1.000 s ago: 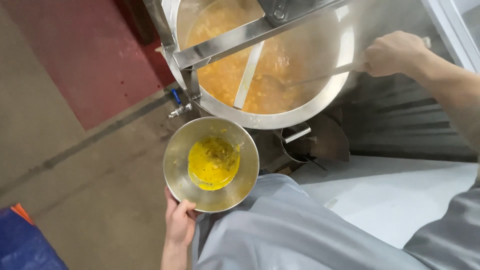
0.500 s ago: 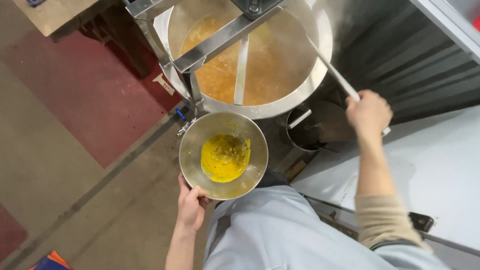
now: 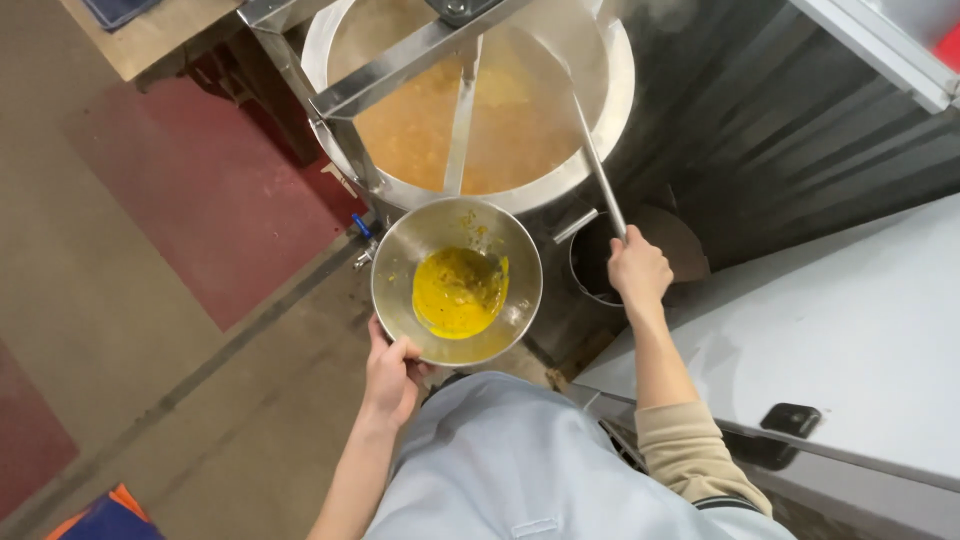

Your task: The person stirs a large pot of orange soup with a long-handled ladle. They then scoop the soup from the pot into a smaller metal bowl held in their other hand.

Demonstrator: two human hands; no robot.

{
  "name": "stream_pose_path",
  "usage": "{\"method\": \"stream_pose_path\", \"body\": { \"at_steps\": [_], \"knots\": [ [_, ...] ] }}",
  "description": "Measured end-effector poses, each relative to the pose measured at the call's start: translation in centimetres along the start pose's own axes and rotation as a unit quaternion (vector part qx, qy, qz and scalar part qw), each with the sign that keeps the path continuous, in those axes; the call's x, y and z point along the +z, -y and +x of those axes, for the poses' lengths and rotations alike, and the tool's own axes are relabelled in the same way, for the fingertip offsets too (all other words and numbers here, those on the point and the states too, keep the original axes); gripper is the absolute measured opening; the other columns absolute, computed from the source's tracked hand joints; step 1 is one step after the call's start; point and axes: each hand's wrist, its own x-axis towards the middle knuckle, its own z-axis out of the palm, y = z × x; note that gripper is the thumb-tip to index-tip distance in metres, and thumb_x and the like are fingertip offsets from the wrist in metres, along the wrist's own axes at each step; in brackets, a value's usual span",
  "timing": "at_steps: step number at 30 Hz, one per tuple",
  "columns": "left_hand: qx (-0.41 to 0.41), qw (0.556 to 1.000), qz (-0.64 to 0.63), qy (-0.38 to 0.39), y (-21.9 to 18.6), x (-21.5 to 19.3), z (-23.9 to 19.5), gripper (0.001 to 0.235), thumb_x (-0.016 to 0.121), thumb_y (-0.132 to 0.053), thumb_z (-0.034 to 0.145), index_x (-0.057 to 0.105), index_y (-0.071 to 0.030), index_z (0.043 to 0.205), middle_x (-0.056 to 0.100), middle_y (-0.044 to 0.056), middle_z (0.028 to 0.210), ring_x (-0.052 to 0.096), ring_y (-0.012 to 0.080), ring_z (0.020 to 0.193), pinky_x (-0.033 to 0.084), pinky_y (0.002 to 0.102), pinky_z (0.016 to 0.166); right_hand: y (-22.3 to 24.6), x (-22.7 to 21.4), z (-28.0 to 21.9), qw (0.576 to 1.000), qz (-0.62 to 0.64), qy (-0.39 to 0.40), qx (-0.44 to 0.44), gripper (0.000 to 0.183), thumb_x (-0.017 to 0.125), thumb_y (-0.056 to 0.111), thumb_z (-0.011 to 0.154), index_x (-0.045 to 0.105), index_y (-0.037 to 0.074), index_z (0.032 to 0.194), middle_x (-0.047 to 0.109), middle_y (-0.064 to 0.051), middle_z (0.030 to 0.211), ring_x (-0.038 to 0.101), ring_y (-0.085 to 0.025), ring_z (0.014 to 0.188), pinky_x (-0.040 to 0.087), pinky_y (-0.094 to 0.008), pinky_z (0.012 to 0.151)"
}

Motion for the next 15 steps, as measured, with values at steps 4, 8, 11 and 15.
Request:
{"method": "stream_pose_path", "body": {
  "at_steps": [4,8,11,15],
  "knots": [
    [0.004,0.999,-0.039,-0.009,-0.8,4.6,-4.8,0.078,0.047,0.009,0.071,0.042,-0.032,0.138,0.057,0.01,0.099,0.054,0.0171,0.061,0.049,0.025,0.049,-0.3,0.6,0.2,0.999,-0.003,-0.01,-0.048,0.032,0.053,0.038,0.105,0.067,0.016,0.123,0.074,-0.029,0.103,0.071,-0.052,0.103,0.055,-0.059,0.091],
    [0.0,0.999,-0.052,-0.001,2.9,3.4,-3.9,0.075,0.048,0.01,0.072,0.042,-0.031,0.134,0.058,0.013,0.1,0.063,0.0256,0.065,0.061,0.037,0.054,-0.6,1.2,0.0,0.997,0.042,-0.025,-0.066,0.029,0.052,0.033,0.105,0.067,0.011,0.12,0.073,-0.031,0.099,0.072,-0.052,0.1,0.056,-0.059,0.088],
    [-0.003,0.999,-0.043,0.005,4.1,3.0,-4.0,0.074,0.048,0.009,0.072,0.042,-0.032,0.133,0.057,0.012,0.101,0.063,0.0256,0.066,0.062,0.037,0.055,-1.2,2.4,0.7,0.994,0.081,-0.013,-0.068,0.031,0.052,0.034,0.105,0.065,0.011,0.121,0.073,-0.032,0.1,0.071,-0.054,0.101,0.055,-0.061,0.088],
    [-0.001,1.0,-0.024,0.001,5.2,2.2,-3.5,0.071,0.047,0.009,0.073,0.041,-0.031,0.131,0.057,0.014,0.103,0.064,0.029,0.07,0.064,0.042,0.058,-1.3,2.6,0.8,0.994,0.087,0.0,-0.066,0.03,0.052,0.033,0.104,0.065,0.01,0.119,0.073,-0.031,0.101,0.071,-0.052,0.101,0.055,-0.059,0.088]
  ]
}}
